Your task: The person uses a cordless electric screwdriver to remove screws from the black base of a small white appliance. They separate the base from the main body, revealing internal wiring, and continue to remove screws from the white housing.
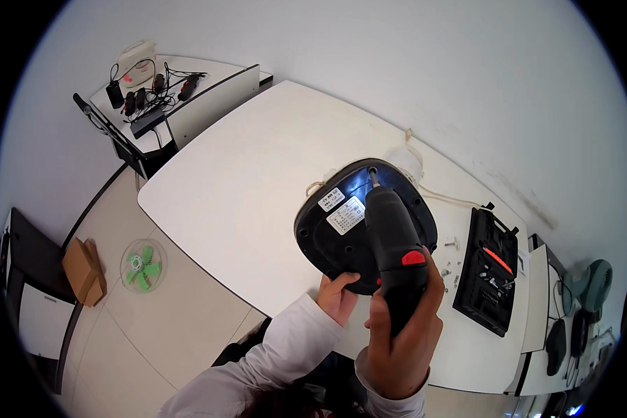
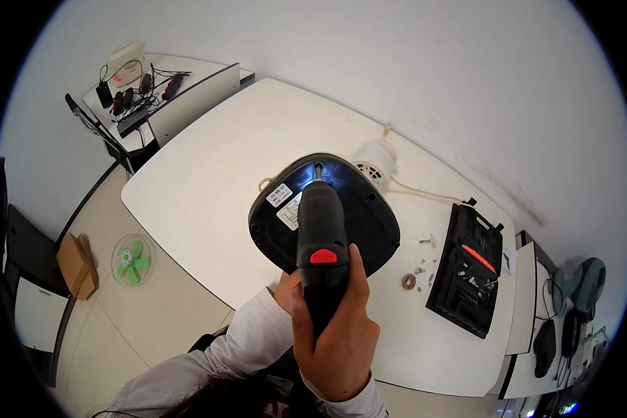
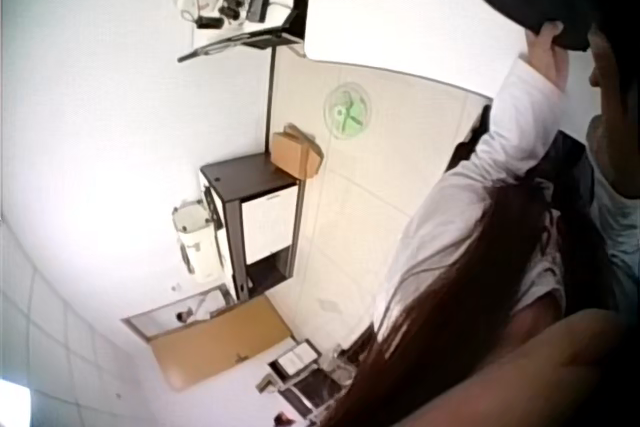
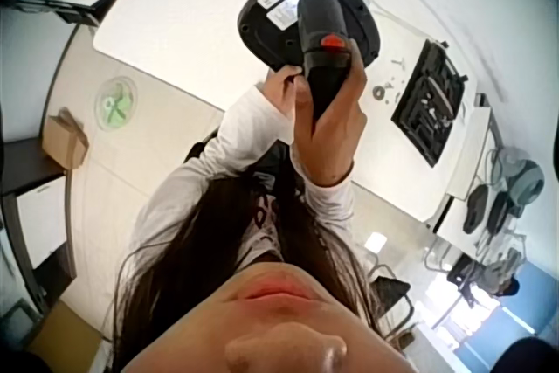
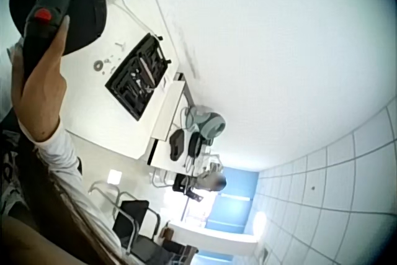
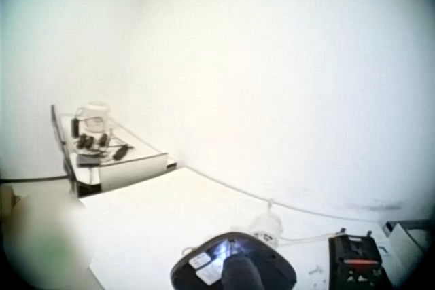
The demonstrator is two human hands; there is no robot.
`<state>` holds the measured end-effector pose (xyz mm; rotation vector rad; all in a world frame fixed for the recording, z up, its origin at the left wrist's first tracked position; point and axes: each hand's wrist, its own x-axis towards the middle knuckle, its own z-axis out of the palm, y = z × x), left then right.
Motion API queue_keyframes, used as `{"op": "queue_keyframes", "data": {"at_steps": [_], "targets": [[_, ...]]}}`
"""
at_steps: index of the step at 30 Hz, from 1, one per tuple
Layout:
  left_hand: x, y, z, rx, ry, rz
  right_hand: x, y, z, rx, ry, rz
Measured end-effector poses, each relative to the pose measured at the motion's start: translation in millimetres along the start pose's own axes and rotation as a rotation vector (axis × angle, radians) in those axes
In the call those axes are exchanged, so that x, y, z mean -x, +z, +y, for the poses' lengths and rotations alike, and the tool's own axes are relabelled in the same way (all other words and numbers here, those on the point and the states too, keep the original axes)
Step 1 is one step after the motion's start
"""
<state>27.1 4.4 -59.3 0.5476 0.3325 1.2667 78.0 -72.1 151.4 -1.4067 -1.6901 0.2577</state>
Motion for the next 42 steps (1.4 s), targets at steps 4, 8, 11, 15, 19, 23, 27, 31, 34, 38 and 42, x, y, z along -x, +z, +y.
{"op": "queue_keyframes", "data": {"at_steps": [4,8,11,15,19,23,27,31,34,38,42], "targets": [[0,-2,-1,-0.028,-0.009,-0.001,0,0,2,0.007,0.002,-0.001],[-4,3,2,0.047,-0.028,0.052,2,-1,3,0.003,0.019,-0.005],[-3,6,4,0.052,-0.026,0.079,3,0,5,-0.003,0.025,0.001],[-1,11,7,0.072,-0.038,0.112,4,1,6,0.006,0.026,-0.003],[-1,13,10,0.11,-0.061,0.122,5,1,8,0.005,0.016,-0.004],[-2,4,3,0.094,-0.041,0.076,9,2,12,-0.002,0.011,0.004],[1,10,9,0.081,-0.051,0.076,10,2,13,-0.013,0.04,0.01],[1,11,9,0.063,-0.02,0.05,9,3,12,-0.034,0.048,0.025],[3,13,11,0.031,0.002,0.05,6,1,11,-0.054,0.077,0.022],[1,20,16,0.323,-0.076,0.11,2,1,-8,-0.149,0.166,0.046],[0,13,10,0.419,-0.049,0.099,0,4,-16,-0.168,0.18,0.052]]}}
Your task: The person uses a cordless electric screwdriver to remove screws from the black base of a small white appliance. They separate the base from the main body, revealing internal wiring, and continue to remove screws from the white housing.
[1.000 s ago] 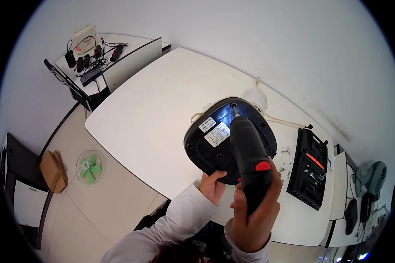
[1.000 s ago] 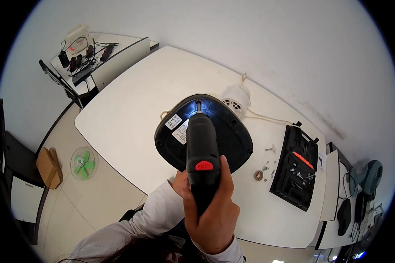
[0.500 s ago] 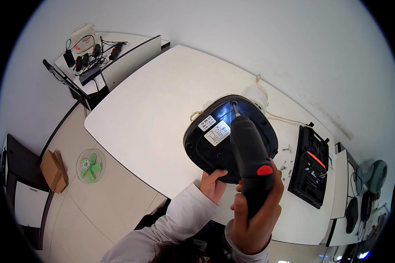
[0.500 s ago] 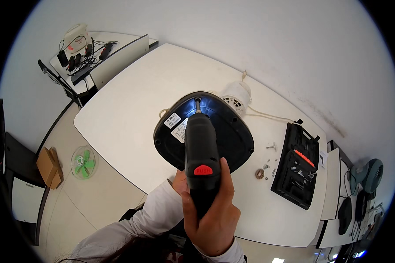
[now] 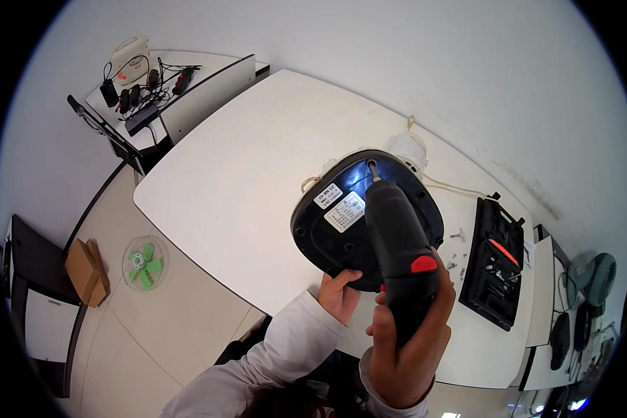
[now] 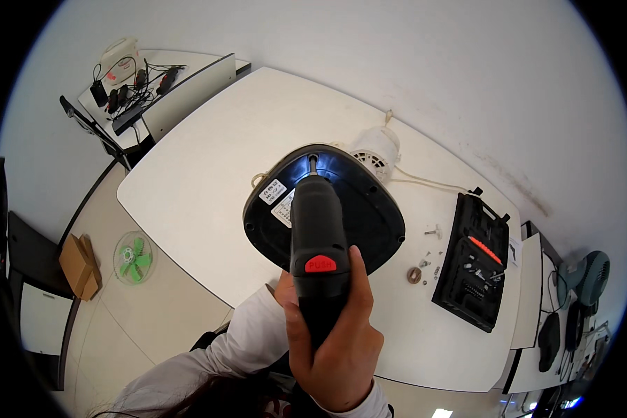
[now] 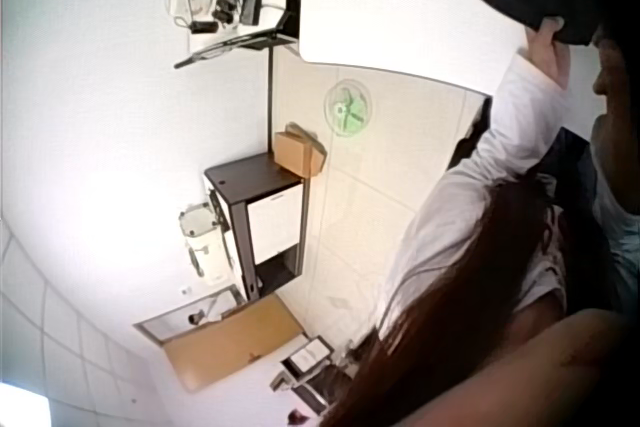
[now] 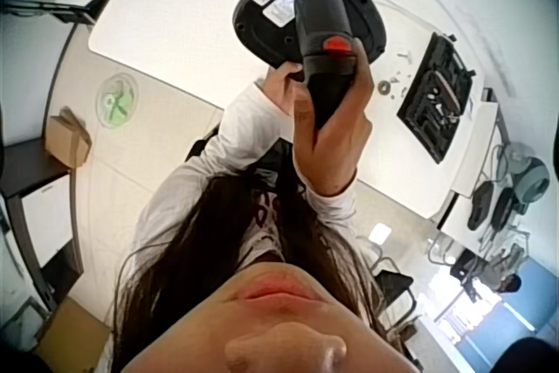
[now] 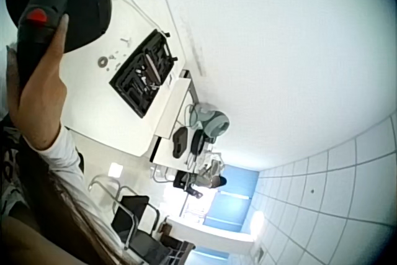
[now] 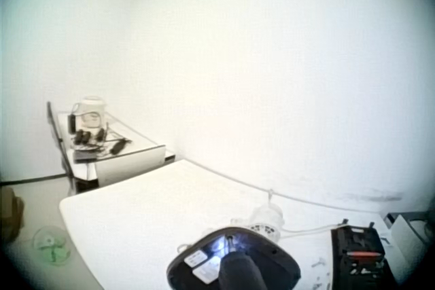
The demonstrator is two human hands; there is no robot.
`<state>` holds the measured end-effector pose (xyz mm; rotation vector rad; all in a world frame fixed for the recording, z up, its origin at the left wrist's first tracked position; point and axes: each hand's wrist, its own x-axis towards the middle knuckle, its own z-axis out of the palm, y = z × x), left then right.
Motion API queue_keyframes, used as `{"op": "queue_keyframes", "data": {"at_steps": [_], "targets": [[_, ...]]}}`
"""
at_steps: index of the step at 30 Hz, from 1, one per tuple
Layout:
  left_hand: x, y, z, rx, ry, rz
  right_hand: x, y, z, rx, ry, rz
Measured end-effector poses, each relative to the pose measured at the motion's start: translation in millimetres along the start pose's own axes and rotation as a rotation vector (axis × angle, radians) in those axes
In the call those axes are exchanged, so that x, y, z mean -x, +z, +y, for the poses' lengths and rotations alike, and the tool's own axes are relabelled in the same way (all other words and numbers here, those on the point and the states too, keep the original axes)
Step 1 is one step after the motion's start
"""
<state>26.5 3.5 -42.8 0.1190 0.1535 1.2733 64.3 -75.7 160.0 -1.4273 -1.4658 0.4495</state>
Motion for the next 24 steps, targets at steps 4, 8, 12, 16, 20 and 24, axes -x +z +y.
{"op": "queue_keyframes", "data": {"at_steps": [4,8,12,16,20,24], "targets": [[3,0,-3,0.063,0.014,0.004,0,-1,1,0.008,-0.005,-0.004],[5,9,1,-0.001,-0.007,0.059,1,0,1,0.003,0.017,0.007],[2,5,1,-0.064,0.012,0.031,0,1,-1,0.001,0.017,0.006],[1,2,-1,-0.031,0.011,0.025,0,1,1,0.008,0.001,0.006],[2,3,0,-0.019,-0.012,0.036,0,1,0,0.011,0.015,0.007],[0,1,0,-0.105,-0.003,0.046,0,2,2,0.0,0.022,0.004]]}}
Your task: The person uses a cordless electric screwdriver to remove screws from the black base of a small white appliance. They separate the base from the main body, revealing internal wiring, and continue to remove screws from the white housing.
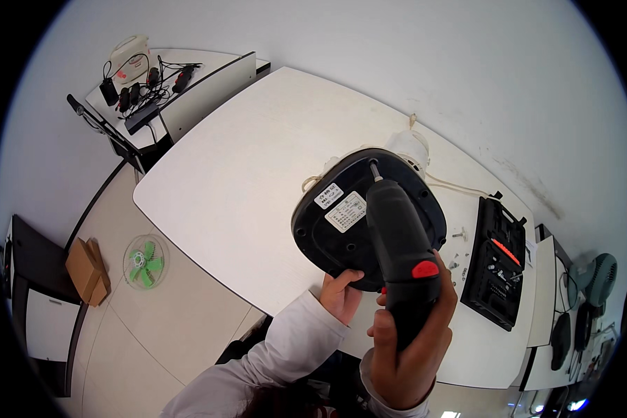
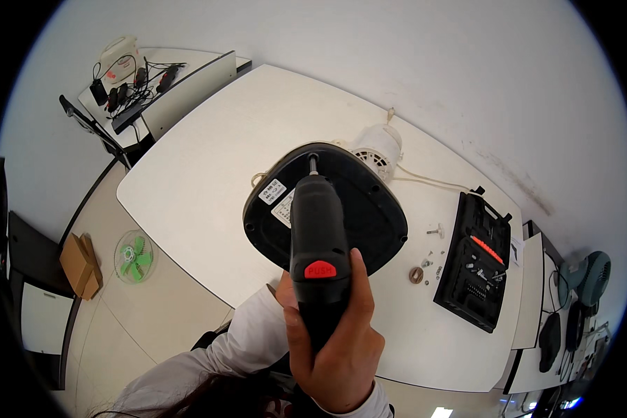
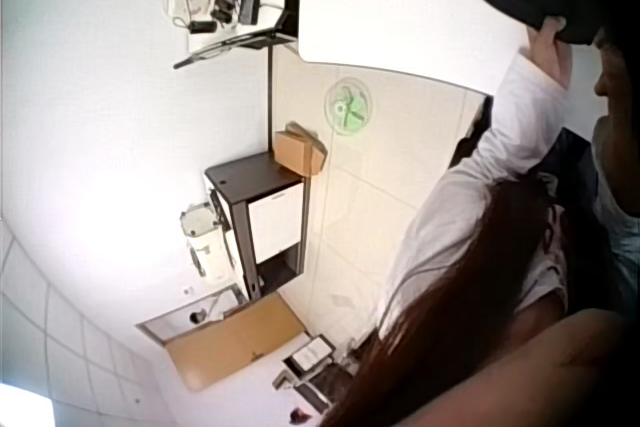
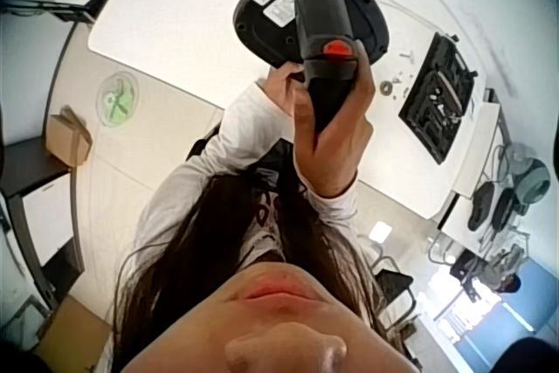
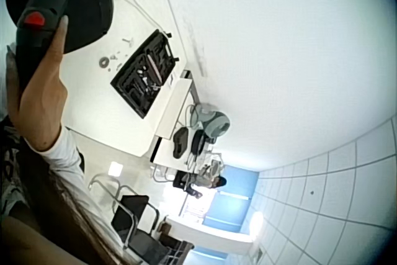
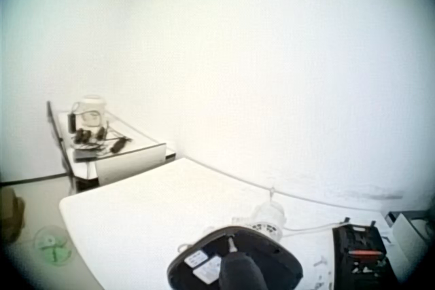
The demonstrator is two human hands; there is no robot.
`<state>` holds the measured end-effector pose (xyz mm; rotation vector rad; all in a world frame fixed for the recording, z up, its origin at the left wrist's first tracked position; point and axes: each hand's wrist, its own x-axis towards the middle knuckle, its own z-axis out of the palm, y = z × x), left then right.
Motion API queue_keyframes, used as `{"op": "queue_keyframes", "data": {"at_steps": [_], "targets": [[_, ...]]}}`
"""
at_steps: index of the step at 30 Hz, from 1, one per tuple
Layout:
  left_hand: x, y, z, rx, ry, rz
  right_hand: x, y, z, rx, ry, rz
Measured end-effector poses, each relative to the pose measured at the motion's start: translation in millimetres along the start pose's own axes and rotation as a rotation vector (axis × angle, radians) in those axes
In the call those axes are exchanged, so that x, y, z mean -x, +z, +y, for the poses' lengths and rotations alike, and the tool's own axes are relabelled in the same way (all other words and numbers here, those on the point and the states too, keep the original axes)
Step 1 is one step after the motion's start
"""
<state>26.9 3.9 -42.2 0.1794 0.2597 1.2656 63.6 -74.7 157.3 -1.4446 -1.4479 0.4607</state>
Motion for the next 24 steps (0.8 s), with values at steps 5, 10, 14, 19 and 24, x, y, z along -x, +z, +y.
{"op": "queue_keyframes", "data": {"at_steps": [5,10,14,19,24], "targets": [[3,3,0,0.041,0.006,0.03,0,-1,2,-0.001,-0.016,-0.002],[8,28,8,0.077,0.073,0.028,2,0,12,-0.047,-0.065,0.028],[6,9,5,0.178,0.062,0.085,20,-19,27,-0.212,-0.196,0.045],[10,31,10,0.132,0.145,0.05,19,-42,30,-0.493,-0.171,0.567],[-1,-14,-7,-0.121,0.117,0.048,13,-132,94,-0.359,0.065,0.602]]}}
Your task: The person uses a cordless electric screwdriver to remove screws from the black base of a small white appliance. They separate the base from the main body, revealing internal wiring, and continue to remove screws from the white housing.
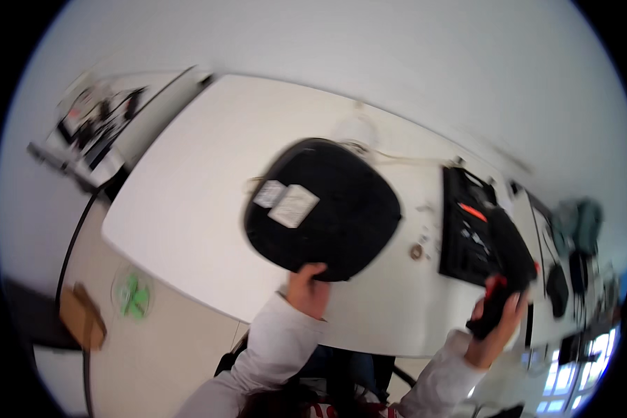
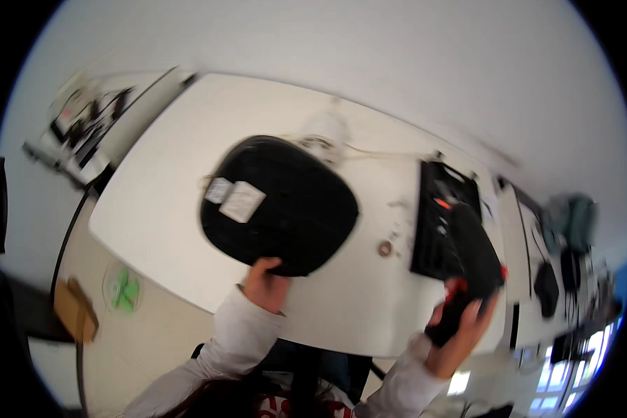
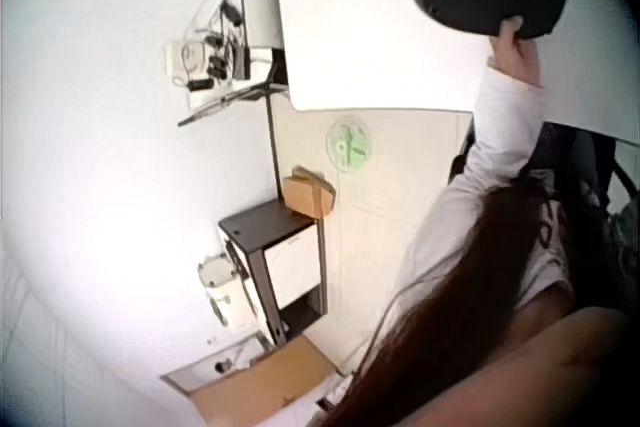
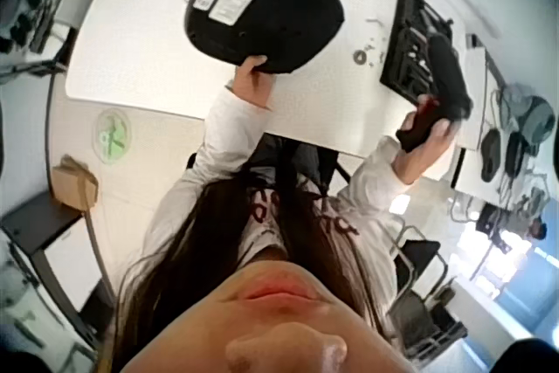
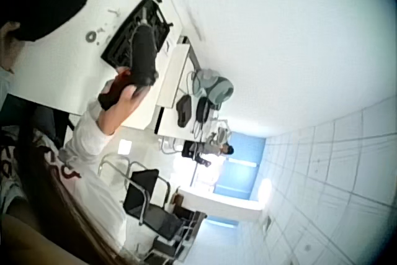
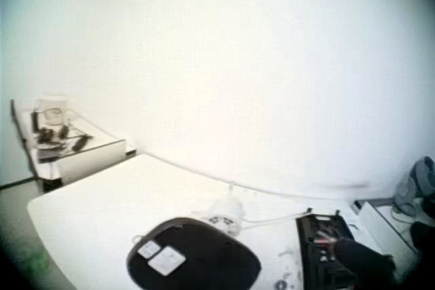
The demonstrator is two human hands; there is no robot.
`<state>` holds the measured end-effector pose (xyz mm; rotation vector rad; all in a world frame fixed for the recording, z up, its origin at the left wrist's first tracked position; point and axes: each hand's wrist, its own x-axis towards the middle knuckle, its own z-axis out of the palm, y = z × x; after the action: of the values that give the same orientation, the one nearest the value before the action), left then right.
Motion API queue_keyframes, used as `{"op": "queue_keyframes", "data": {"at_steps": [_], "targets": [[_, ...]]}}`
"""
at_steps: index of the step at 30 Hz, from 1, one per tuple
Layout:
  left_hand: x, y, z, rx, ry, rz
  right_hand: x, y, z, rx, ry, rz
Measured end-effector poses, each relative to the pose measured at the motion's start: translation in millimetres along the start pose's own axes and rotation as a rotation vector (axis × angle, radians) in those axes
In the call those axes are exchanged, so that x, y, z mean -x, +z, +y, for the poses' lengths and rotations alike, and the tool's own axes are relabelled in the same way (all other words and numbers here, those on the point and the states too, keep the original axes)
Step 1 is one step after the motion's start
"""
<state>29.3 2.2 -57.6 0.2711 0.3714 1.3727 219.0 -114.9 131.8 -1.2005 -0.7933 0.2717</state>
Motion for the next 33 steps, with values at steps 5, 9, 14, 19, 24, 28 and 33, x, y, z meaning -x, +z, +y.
{"op": "queue_keyframes", "data": {"at_steps": [5,9,14,19,24,28,33], "targets": [[8,36,22,0.093,0.01,-0.01,-39,-60,37,0.41,-0.084,0.031],[5,38,20,0.025,-0.008,-0.031,-49,-74,63,1.106,-0.329,0.004],[6,40,22,0.078,-0.078,-0.021,-62,-73,102,1.352,-0.257,-0.032],[7,49,31,0.071,-0.051,0.01,-78,-62,116,1.515,-0.165,-0.088],[8,55,36,-0.003,0.025,-0.003,-76,-52,115,1.714,-0.36,-0.117],[9,63,42,-0.154,0.095,0.023,-58,24,75,0.794,-0.501,-0.366],[1,74,65,-0.533,0.202,0.029,-63,132,62,-0.001,-0.276,-0.45]]}}
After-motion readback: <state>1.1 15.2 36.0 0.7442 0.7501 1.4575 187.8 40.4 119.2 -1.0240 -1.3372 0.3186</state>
